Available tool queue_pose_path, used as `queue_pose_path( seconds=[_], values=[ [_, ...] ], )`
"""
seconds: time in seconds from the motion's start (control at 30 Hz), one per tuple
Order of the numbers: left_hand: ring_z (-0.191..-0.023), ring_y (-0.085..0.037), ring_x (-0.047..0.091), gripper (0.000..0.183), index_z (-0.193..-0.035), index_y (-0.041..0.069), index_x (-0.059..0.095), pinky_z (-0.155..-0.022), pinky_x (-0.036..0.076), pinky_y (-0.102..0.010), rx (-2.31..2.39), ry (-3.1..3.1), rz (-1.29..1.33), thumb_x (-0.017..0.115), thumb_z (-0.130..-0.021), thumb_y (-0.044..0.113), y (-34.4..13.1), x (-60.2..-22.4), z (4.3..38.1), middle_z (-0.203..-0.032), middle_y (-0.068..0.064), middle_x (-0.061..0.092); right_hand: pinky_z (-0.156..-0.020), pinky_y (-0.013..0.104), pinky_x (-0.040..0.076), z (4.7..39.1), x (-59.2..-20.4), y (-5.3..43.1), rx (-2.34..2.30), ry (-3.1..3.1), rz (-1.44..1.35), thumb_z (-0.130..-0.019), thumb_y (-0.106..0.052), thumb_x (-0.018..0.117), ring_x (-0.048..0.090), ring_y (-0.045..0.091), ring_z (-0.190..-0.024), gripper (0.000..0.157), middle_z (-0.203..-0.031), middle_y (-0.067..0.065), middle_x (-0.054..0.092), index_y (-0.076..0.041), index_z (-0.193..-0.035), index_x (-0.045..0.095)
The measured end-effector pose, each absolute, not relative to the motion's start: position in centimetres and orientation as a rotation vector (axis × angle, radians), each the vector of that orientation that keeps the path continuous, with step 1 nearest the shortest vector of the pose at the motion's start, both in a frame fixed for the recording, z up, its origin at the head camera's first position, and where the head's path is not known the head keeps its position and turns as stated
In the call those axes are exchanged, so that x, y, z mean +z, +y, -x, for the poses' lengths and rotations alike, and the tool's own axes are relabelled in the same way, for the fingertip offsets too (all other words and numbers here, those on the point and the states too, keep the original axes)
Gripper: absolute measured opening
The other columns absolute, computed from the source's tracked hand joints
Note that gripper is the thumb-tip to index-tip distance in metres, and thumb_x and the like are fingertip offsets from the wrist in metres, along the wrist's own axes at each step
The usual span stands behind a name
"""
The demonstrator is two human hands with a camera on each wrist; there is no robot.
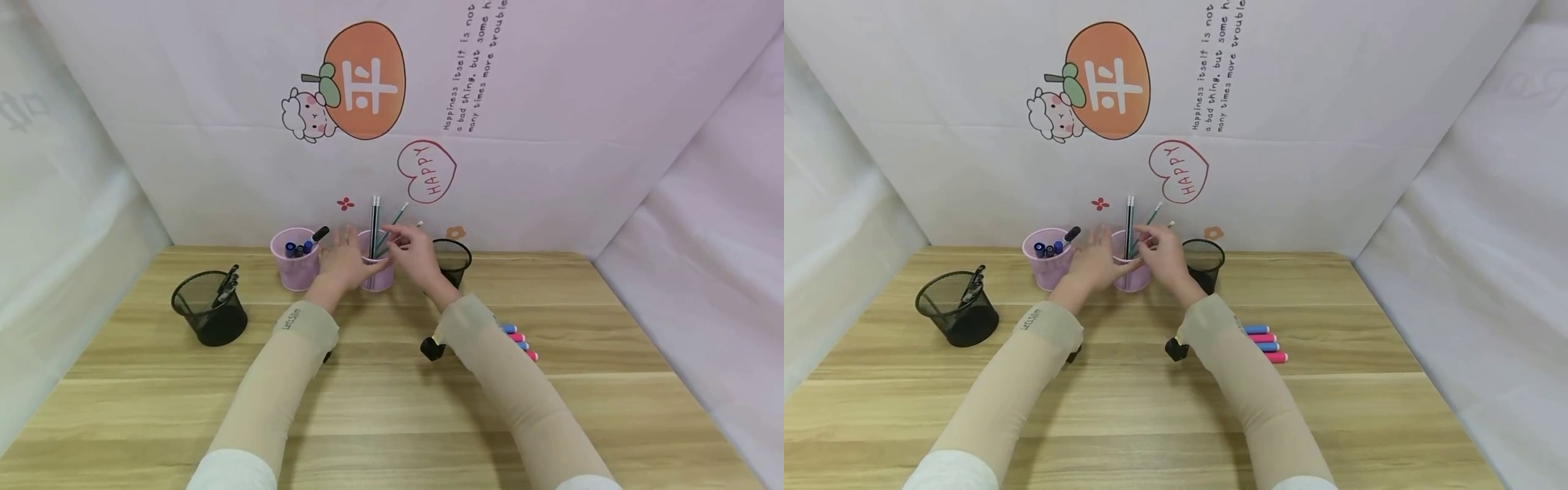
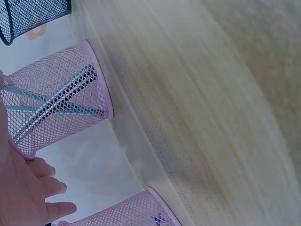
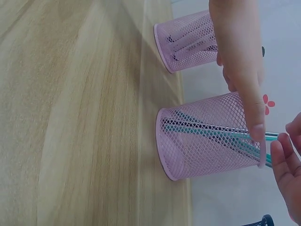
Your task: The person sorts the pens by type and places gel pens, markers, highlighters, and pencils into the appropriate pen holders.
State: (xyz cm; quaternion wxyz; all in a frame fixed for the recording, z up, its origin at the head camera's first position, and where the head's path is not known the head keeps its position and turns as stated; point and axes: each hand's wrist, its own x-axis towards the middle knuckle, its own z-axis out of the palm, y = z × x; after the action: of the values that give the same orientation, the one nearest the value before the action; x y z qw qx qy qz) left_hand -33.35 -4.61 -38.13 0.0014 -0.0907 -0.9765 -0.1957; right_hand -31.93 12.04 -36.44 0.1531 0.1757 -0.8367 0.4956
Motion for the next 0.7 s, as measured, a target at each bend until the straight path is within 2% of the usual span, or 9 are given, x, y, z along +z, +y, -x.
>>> queue_pose_path(
  seconds=[0.2, 0.3, 0.43, 0.47, 0.57, 0.7],
  values=[
    [-0.155, -0.041, 0.007, 0.121, -0.163, -0.001, 0.009, -0.118, 0.017, -0.067, -0.638, -3.076, 0.286, 0.055, -0.087, 0.080, -4.6, -37.9, 33.3, -0.170, -0.020, 0.009, -0.084, 0.038, 0.058, 31.4, -36.2, 12.4, 1.441, -2.424, -0.538, -0.095, 0.009, 0.064, 0.067, 0.030, -0.095, 0.032, -0.105, 0.019, 0.067, 0.005, -0.126, 0.069],
    [-0.149, -0.042, 0.029, 0.125, -0.163, -0.002, 0.007, -0.114, 0.030, -0.066, -0.666, -3.092, 0.272, 0.056, -0.085, 0.082, -4.6, -37.6, 33.3, -0.167, -0.024, 0.019, -0.088, 0.039, 0.057, 31.2, -36.3, 12.6, 1.460, -2.462, -0.538, -0.096, 0.008, 0.061, 0.067, 0.031, -0.100, 0.033, -0.113, 0.022, 0.067, 0.003, -0.128, 0.069],
    [-0.128, -0.044, 0.056, 0.128, -0.162, -0.003, 0.010, -0.100, 0.047, -0.062, -0.734, -3.085, 0.246, 0.061, -0.081, 0.082, -4.6, -37.1, 33.2, -0.157, -0.029, 0.037, -0.091, 0.041, 0.057, 31.0, -36.4, 12.9, 1.487, -2.499, -0.547, -0.097, 0.007, 0.058, 0.066, 0.034, -0.108, 0.034, -0.122, 0.024, 0.067, 0.002, -0.129, 0.068],
    [-0.126, -0.045, 0.057, 0.127, -0.162, -0.003, 0.012, -0.099, 0.049, -0.062, -0.746, -3.078, 0.248, 0.062, -0.081, 0.081, -4.5, -36.9, 33.2, -0.155, -0.030, 0.040, -0.090, 0.042, 0.057, 30.9, -36.3, 13.1, 1.487, -2.504, -0.550, -0.097, 0.007, 0.058, 0.066, 0.034, -0.109, 0.034, -0.123, 0.024, 0.067, 0.002, -0.130, 0.068],
    [-0.129, -0.047, 0.054, 0.121, -0.162, 0.000, 0.020, -0.098, 0.049, -0.063, -0.772, -3.047, 0.268, 0.068, -0.081, 0.076, -4.2, -36.4, 32.9, -0.160, -0.028, 0.034, -0.089, 0.042, 0.057, 30.8, -36.1, 13.4, 1.493, -2.513, -0.557, -0.098, 0.004, 0.058, 0.065, 0.033, -0.112, 0.033, -0.125, 0.020, 0.068, 0.002, -0.130, 0.068],
    [-0.134, -0.045, 0.050, 0.105, -0.161, 0.009, 0.031, -0.100, 0.049, -0.060, -0.736, -2.993, 0.341, 0.071, -0.084, 0.069, -3.6, -35.7, 32.6, -0.161, -0.023, 0.034, -0.094, 0.042, 0.055, 30.6, -35.7, 14.1, 1.502, -2.497, -0.598, -0.100, 0.000, 0.058, 0.064, 0.030, -0.114, 0.032, -0.127, 0.017, 0.068, 0.002, -0.131, 0.067]
  ],
)
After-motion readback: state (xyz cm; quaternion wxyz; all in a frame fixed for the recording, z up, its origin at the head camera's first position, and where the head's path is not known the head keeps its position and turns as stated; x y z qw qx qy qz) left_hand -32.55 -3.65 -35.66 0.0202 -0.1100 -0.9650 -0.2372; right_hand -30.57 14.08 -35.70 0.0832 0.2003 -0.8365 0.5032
